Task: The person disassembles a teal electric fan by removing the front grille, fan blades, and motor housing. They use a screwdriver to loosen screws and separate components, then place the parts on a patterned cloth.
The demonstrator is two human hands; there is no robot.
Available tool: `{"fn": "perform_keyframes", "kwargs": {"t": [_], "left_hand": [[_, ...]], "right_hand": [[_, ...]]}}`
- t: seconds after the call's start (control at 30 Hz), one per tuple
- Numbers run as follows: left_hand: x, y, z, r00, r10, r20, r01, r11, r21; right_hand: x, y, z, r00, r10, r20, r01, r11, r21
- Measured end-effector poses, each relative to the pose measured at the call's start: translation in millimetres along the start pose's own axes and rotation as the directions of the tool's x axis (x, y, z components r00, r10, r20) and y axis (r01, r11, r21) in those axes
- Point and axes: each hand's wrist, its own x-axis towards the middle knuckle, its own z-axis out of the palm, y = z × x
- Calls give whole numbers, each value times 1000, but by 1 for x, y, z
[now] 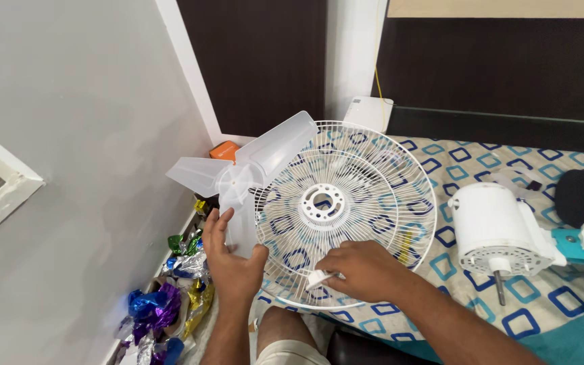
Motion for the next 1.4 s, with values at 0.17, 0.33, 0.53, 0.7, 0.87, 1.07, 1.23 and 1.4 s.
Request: {"fn": "perform_keyframes", "kwargs": {"t": [0.17, 0.33, 0.53, 0.7, 0.87, 1.07, 1.23, 1.4], "left_hand": [[-6, 17, 12, 999, 37, 25, -35, 998, -46], [-18, 37, 41, 995, 30, 100, -20, 995, -96], [-41, 62, 90, 978, 43, 206, -8, 986, -168], [-56, 75, 119, 962, 67, 266, -19, 984, -180], [-61, 81, 133, 959, 81, 270, -40, 987, -156], [-56, 79, 131, 964, -15, 266, 43, 994, -101], [-48, 72, 117, 982, 23, 189, -10, 997, -71], [-35, 61, 93, 992, 60, 112, -53, 997, -62]], "right_hand": [[-36, 13, -8, 880, 100, -464, -81, 995, 59], [-120, 60, -12, 516, 238, -823, -236, 963, 131], [-239, 119, 22, 42, 473, -880, -344, 834, 432], [-308, 147, 40, -64, 496, -866, -702, 595, 392], [-336, 160, 38, 263, 646, -717, -907, 419, 45], [-356, 180, 43, 265, 703, -660, -816, 528, 235], [-364, 219, 32, 341, 506, -792, -773, 630, 69], [-346, 216, 38, 294, 490, -821, -846, 532, 15]]}}
